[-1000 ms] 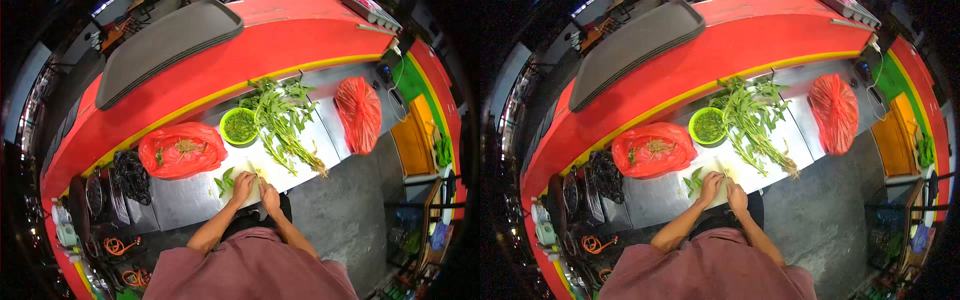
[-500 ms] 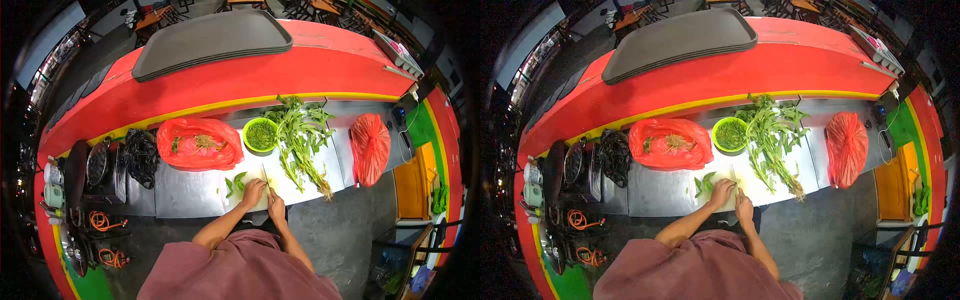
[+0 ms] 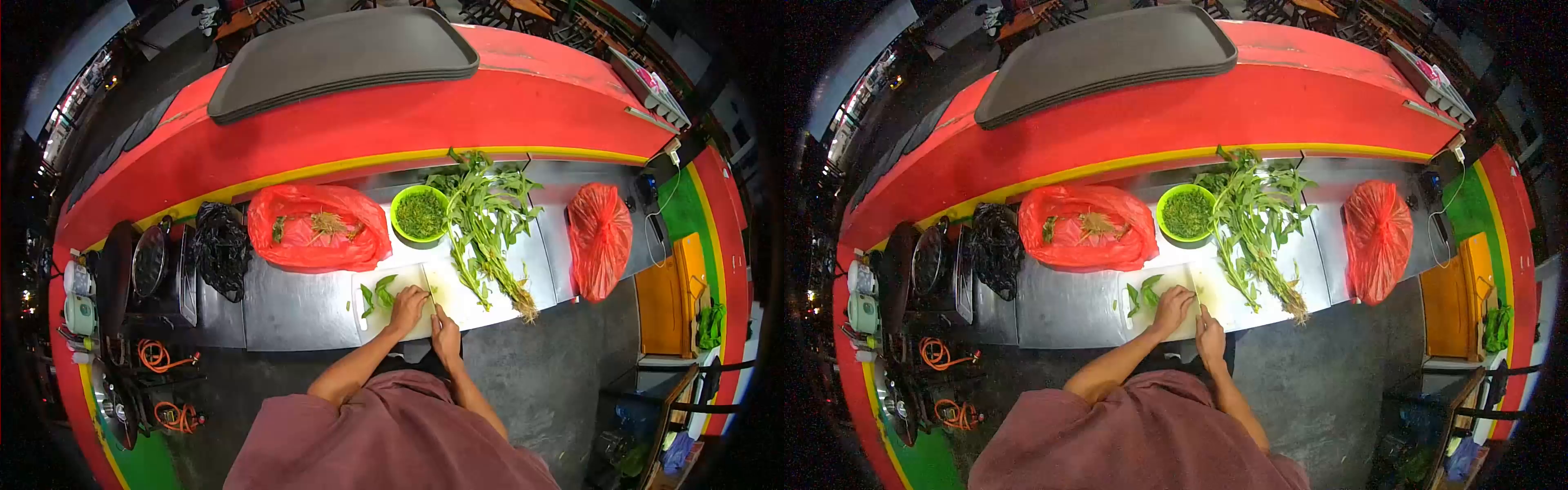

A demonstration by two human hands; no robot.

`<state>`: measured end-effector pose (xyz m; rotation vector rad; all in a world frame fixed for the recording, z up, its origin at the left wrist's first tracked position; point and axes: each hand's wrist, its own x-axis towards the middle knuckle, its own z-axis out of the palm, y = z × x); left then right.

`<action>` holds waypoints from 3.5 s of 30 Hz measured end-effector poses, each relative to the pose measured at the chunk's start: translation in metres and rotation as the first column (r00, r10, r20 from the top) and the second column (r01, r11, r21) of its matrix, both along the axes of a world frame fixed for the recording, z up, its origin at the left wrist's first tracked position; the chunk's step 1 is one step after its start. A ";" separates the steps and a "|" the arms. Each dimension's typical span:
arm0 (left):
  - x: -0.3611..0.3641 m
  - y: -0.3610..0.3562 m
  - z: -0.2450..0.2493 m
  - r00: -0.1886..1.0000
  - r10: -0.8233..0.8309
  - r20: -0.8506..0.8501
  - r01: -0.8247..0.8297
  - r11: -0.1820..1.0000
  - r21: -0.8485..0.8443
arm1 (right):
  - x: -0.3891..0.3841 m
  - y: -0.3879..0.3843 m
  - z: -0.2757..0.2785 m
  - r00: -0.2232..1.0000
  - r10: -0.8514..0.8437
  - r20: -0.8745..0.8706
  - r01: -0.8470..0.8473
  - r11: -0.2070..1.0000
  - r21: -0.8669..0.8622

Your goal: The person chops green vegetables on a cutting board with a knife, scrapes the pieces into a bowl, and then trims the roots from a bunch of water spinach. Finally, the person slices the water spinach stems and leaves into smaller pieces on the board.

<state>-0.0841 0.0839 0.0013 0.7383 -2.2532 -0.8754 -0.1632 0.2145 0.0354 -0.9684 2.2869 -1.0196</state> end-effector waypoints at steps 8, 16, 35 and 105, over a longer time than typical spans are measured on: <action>0.001 -0.001 0.005 1.000 -0.003 -0.007 0.003 1.000 0.020 | -0.009 -0.009 0.009 0.998 0.016 0.057 -0.021 0.996 0.090; 0.002 0.003 0.005 1.000 0.010 0.014 -0.011 1.000 0.028 | -0.006 -0.009 -0.006 0.999 0.027 -0.038 -0.024 0.997 0.077; 0.000 -0.001 0.001 0.997 -0.011 0.080 0.007 0.999 0.042 | 0.001 -0.001 0.004 1.000 0.002 -0.007 -0.001 0.992 0.129; 0.007 0.000 0.004 0.999 -0.037 0.015 0.035 0.990 0.137 | 0.010 0.006 0.003 0.997 0.032 -0.068 -0.024 0.993 0.118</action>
